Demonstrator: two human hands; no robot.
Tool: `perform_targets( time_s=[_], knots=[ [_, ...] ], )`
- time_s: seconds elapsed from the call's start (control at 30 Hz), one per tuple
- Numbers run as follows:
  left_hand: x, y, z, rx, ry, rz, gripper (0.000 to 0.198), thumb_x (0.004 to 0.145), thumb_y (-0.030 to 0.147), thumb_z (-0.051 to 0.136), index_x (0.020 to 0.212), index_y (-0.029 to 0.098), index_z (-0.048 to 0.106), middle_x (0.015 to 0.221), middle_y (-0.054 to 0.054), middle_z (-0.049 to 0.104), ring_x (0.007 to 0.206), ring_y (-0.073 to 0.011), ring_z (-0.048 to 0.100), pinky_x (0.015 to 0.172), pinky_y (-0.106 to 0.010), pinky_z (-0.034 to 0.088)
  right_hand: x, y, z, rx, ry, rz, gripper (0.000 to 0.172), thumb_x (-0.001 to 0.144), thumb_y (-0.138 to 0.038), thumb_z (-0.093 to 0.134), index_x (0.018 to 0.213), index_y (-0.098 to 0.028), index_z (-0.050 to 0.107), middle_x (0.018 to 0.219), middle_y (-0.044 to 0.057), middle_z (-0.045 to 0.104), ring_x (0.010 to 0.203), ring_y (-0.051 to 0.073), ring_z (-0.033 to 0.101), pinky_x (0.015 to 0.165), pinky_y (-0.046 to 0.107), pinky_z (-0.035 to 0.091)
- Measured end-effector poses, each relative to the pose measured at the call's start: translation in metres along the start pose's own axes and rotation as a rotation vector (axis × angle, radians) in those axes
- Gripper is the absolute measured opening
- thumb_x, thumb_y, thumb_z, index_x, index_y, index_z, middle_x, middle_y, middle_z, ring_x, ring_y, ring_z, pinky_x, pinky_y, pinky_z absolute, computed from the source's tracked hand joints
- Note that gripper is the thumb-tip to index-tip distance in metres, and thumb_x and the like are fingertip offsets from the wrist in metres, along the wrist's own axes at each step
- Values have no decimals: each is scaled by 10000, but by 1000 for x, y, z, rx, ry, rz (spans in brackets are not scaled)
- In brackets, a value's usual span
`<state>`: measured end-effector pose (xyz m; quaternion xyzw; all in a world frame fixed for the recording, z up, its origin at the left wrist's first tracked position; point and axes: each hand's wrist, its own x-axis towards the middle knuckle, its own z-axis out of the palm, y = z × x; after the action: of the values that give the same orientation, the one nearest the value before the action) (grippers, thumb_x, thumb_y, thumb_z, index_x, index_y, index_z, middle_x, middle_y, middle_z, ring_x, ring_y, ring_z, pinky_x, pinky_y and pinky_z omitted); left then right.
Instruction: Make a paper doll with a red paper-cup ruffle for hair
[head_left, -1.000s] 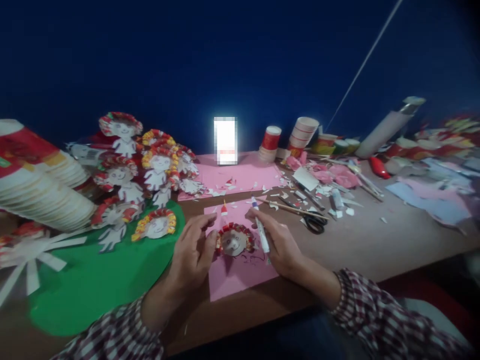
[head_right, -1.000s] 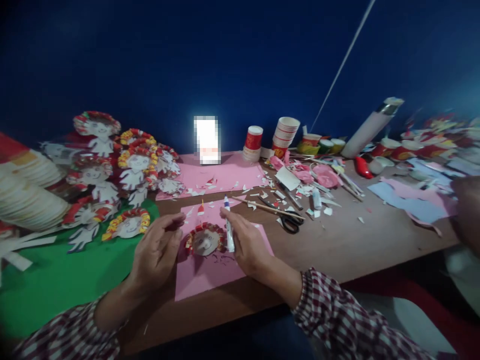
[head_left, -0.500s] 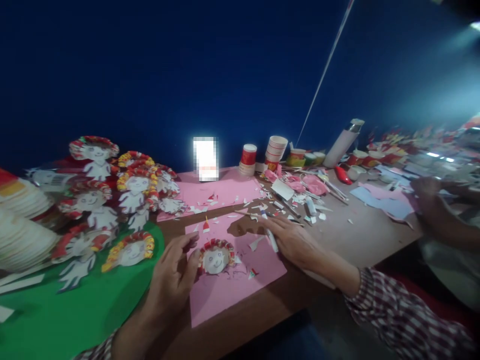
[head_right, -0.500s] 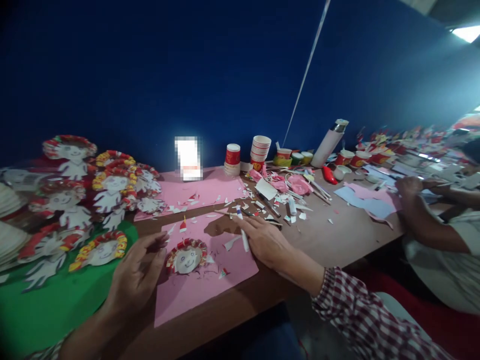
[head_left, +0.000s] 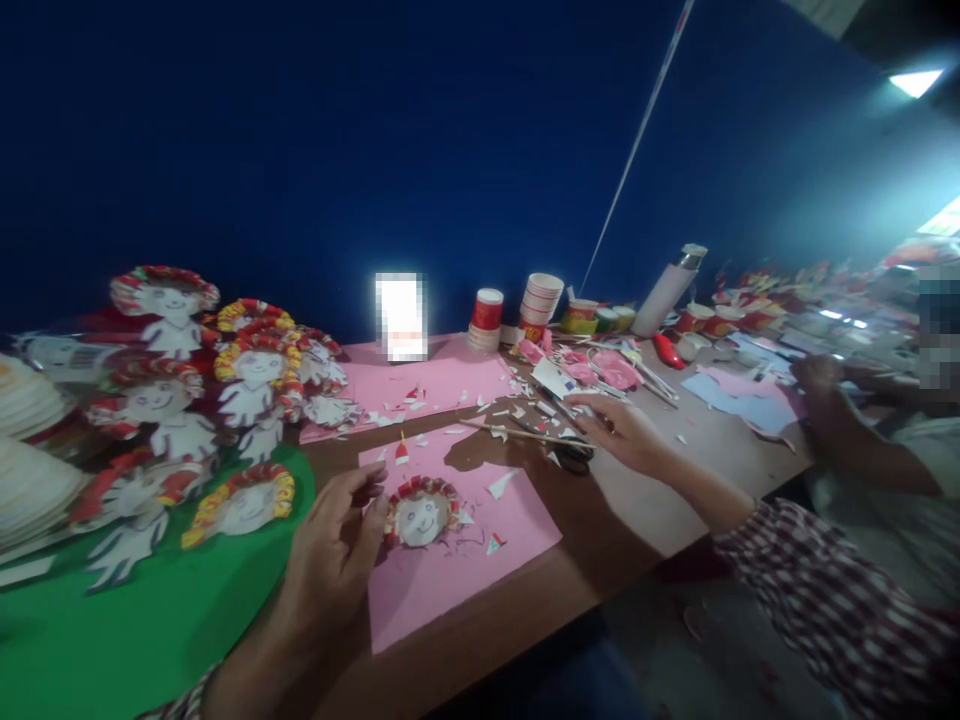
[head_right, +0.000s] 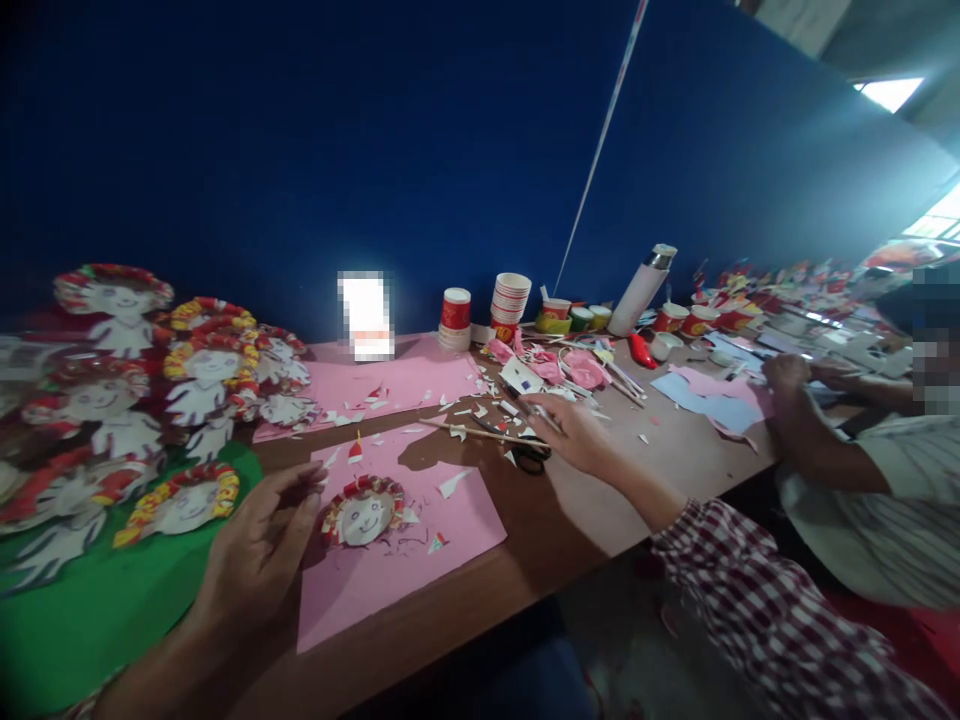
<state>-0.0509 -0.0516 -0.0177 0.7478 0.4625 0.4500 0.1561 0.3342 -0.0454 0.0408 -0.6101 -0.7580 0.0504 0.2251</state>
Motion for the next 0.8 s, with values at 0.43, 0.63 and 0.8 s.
perform_targets(
  time_s=[0.43,0.63,0.8],
  knots=[
    [0,-2,-1,-180,97,-105,269,950,270,452,1176,169,558,1116,-104,640,1023,-198,632,910,-365,523,27,0,35,-186,68,180,273,839,-370,548,1020,-195,653,863,67,716,763,229,647,663,295,423],
    [-1,1,-2,-145,74,-68,248,947,249,463,1167,188,559,1094,-80,631,995,-182,623,879,-335,518,38,8,44,-406,-25,53,238,892,-320,490,965,-177,666,969,103,695,886,238,632,739,296,425],
    [0,4,-2,-110,50,-27,234,943,229,468,1157,192,555,1069,-70,628,1008,-180,605,885,-329,501,43,21,49,-475,-125,132,235,899,-280,478,986,-171,667,963,115,701,881,243,637,726,301,416]
  ],
)
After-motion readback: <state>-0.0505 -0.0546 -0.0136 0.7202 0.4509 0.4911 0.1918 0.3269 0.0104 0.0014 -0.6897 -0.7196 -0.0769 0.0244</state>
